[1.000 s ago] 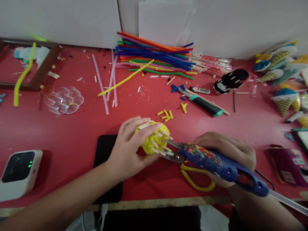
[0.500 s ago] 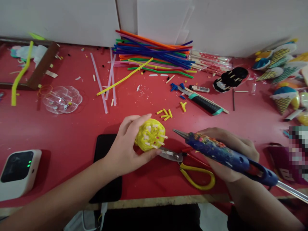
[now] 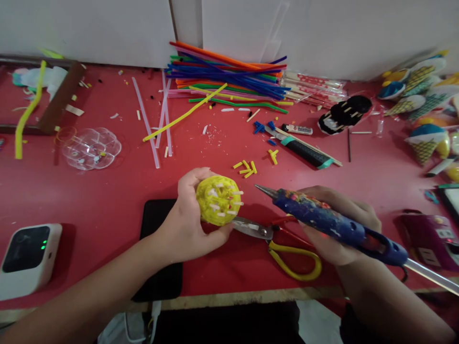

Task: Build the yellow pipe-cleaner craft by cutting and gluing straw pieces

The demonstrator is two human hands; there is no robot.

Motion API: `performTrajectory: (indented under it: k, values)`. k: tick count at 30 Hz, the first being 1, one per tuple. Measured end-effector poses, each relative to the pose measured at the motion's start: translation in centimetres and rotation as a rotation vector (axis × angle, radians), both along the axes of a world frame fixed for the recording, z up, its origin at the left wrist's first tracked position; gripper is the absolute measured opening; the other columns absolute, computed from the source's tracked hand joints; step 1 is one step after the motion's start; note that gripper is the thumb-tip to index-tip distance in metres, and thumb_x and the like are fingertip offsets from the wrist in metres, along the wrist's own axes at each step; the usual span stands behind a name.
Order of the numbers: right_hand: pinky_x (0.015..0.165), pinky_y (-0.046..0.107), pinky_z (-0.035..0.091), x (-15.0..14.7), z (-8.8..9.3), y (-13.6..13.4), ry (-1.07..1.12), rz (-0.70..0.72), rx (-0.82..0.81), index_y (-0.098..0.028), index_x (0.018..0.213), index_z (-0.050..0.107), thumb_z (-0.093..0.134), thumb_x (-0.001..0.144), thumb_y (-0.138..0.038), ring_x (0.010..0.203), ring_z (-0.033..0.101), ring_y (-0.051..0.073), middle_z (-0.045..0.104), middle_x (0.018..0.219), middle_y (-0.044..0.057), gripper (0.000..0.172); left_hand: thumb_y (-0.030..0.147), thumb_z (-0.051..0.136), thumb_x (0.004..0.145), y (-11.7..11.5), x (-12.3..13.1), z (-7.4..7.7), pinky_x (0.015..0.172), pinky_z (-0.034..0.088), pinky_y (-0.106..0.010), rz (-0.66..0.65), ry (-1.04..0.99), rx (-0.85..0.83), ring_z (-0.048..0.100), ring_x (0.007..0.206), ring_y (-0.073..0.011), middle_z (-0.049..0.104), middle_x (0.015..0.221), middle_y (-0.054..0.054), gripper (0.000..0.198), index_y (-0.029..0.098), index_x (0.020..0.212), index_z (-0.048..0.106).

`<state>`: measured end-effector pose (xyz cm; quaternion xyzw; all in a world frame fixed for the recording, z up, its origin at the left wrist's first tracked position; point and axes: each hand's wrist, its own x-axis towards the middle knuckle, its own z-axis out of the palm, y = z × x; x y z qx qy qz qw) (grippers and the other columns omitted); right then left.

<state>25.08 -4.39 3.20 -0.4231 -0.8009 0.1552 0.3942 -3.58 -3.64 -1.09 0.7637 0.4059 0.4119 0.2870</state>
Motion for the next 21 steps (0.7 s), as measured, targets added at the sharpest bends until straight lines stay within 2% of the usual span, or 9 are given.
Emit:
performTrajectory:
  k: [1, 3, 6, 8, 10, 14, 17, 21]
  values:
    - [0.054, 0.031, 0.061, 0.0, 0.1, 0.0, -0.003, -0.016, 0.005, -0.028, 0.102, 0.069, 0.064, 0.089, -0.022, 0.063, 0.073, 0.019, 0.076, 0.08, 0.0, 0.015, 0.025, 0.087, 0.077, 0.1, 0.0, 0.3, 0.107, 0.061, -0.05, -0.014, -0.02, 0.004, 0.066, 0.13, -0.0325, 0.057, 0.14, -0.014, 0.1, 0.028, 0.155, 0.025]
    - [0.055, 0.032, 0.062, 0.0, 0.1, -0.1, -0.001, -0.032, 0.016, -0.029, 0.101, 0.069, 0.064, 0.089, -0.021, 0.064, 0.074, 0.02, 0.076, 0.08, 0.0, 0.015, 0.023, 0.084, 0.078, 0.2, 0.0, 0.7, 0.108, 0.062, -0.049, 0.003, -0.105, -0.015, 0.066, 0.129, -0.0313, 0.058, 0.139, -0.011, 0.097, 0.033, 0.157, 0.028]
    - [0.059, 0.034, 0.064, 0.4, -0.2, -0.5, 0.033, -0.026, 0.03, -0.028, 0.104, 0.07, 0.066, 0.088, -0.022, 0.07, 0.076, 0.022, 0.077, 0.085, 0.002, 0.017, 0.042, 0.095, 0.073, 0.4, -0.1, 0.6, 0.109, 0.062, -0.052, 0.086, -0.203, -0.049, 0.066, 0.127, -0.0319, 0.057, 0.14, -0.009, 0.097, 0.039, 0.152, 0.039]
    - [0.06, 0.037, 0.065, 0.7, -0.5, -0.9, 0.057, -0.026, 0.034, -0.026, 0.105, 0.071, 0.068, 0.088, -0.027, 0.073, 0.076, 0.024, 0.078, 0.088, 0.003, 0.018, 0.053, 0.1, 0.064, 0.4, -0.1, 0.3, 0.108, 0.062, -0.055, 0.124, -0.211, -0.05, 0.065, 0.126, -0.033, 0.056, 0.139, -0.009, 0.098, 0.037, 0.145, 0.047]
    - [0.063, 0.038, 0.066, 0.8, -0.7, -1.2, 0.072, -0.005, 0.019, -0.025, 0.106, 0.072, 0.07, 0.087, -0.03, 0.075, 0.077, 0.025, 0.079, 0.091, 0.003, 0.019, 0.057, 0.101, 0.059, 0.3, -0.1, -0.1, 0.106, 0.062, -0.055, 0.152, -0.224, -0.058, 0.066, 0.122, -0.0324, 0.055, 0.135, -0.009, 0.098, 0.035, 0.14, 0.051]
    - [0.067, 0.035, 0.067, 0.2, -0.3, -1.4, 0.054, 0.055, -0.036, -0.024, 0.107, 0.071, 0.068, 0.09, -0.026, 0.077, 0.077, 0.022, 0.079, 0.093, 0.003, 0.018, 0.045, 0.094, 0.072, -0.1, 0.3, -0.2, 0.109, 0.058, -0.057, 0.143, -0.171, -0.029, 0.061, 0.128, -0.0334, 0.051, 0.137, -0.011, 0.092, 0.033, 0.147, 0.043]
    - [0.061, 0.033, 0.064, -0.4, 0.1, -1.3, 0.02, 0.001, -0.055, -0.027, 0.105, 0.07, 0.067, 0.09, -0.023, 0.07, 0.076, 0.02, 0.078, 0.088, 0.001, 0.016, 0.039, 0.09, 0.076, -0.2, 0.5, 0.2, 0.111, 0.056, -0.055, 0.099, -0.148, -0.05, 0.062, 0.128, -0.0315, 0.055, 0.134, -0.011, 0.083, 0.031, 0.146, 0.045]
    - [0.049, 0.031, 0.059, -0.9, 0.1, -0.8, 0.067, -0.065, -0.072, -0.03, 0.101, 0.069, 0.064, 0.087, -0.016, 0.057, 0.07, 0.018, 0.076, 0.08, -0.002, 0.02, 0.054, 0.095, 0.071, 0.0, 0.4, 0.6, 0.101, 0.061, -0.047, 0.11, -0.261, -0.186, 0.068, 0.113, -0.0269, 0.061, 0.124, -0.008, 0.078, 0.03, 0.133, 0.056]
